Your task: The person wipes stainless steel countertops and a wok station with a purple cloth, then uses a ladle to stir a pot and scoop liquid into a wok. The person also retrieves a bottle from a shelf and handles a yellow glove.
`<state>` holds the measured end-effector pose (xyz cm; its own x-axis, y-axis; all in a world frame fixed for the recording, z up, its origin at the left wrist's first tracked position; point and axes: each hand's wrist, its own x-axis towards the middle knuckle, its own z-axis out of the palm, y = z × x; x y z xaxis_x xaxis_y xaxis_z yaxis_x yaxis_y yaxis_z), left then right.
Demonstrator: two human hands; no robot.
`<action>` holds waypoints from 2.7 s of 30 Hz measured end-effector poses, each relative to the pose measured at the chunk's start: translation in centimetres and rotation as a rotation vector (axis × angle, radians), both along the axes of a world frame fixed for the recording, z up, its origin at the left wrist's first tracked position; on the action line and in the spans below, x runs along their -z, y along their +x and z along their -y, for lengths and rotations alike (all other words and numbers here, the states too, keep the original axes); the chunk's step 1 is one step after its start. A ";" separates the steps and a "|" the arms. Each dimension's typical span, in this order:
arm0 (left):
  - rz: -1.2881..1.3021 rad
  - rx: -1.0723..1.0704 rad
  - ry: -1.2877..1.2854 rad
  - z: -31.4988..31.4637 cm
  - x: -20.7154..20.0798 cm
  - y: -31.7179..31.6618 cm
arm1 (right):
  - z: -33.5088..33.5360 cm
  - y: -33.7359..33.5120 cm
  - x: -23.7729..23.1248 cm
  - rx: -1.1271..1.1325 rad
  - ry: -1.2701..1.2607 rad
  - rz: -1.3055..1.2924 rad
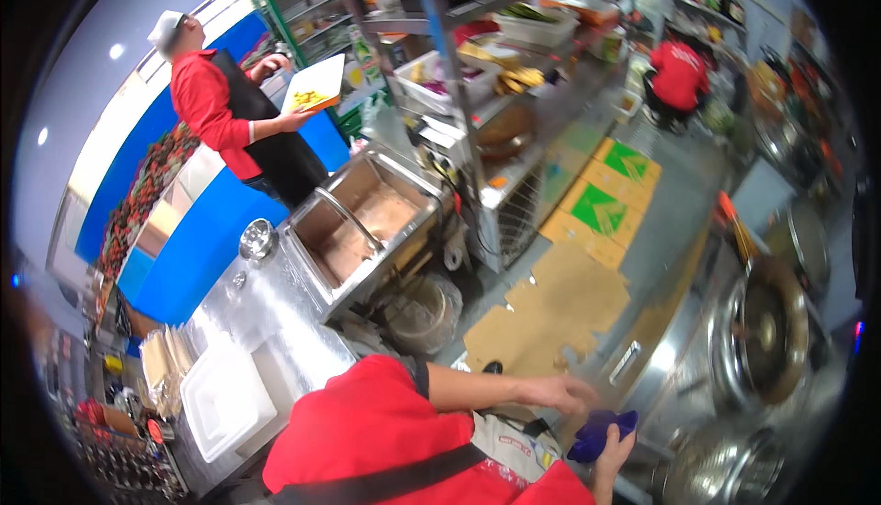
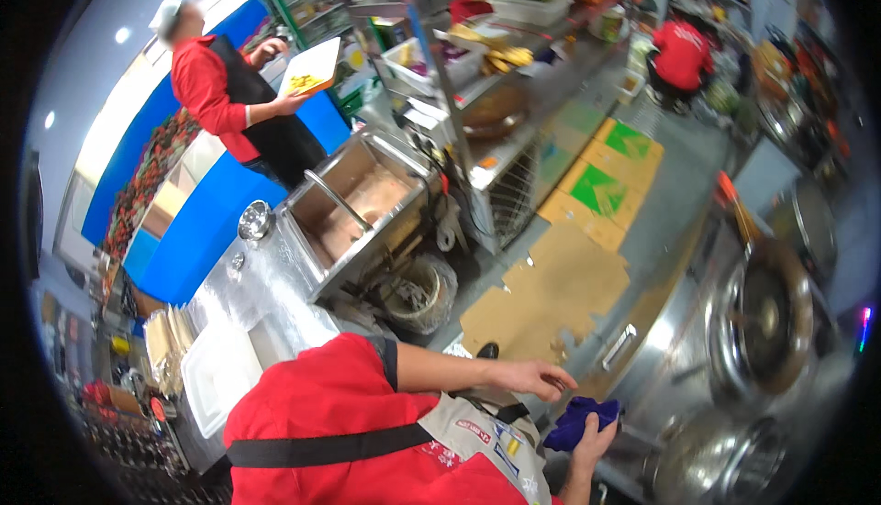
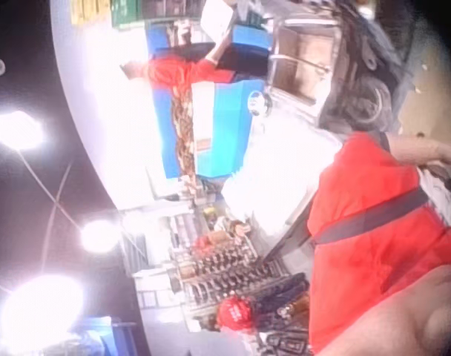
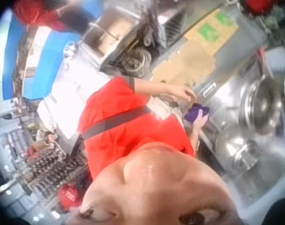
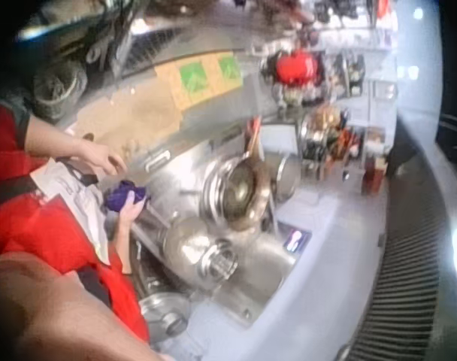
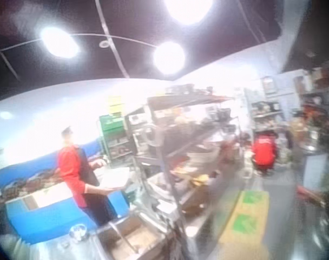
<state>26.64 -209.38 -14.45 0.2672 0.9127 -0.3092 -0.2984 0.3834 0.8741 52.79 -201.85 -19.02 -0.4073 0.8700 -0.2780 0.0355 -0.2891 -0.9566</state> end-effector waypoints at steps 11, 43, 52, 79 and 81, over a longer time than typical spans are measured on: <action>0.631 -0.631 -0.232 0.7 0.4 -20.5 | -7.4 -29.3 -6.5 -0.546 0.334 0.099; 0.337 -1.250 -0.206 -33.4 3.0 -42.1 | -53.9 -49.9 2.6 -0.807 -0.051 0.072; 0.450 -1.169 -0.137 -46.7 7.5 -50.2 | -64.8 -53.5 4.2 -0.716 -0.024 0.171; 0.193 -1.082 -0.495 -89.1 6.8 -70.0 | -105.9 -67.3 7.8 -0.576 0.331 0.365; 0.062 -1.072 -0.457 -92.6 6.6 -72.2 | -110.7 -67.4 7.6 -0.521 0.266 0.265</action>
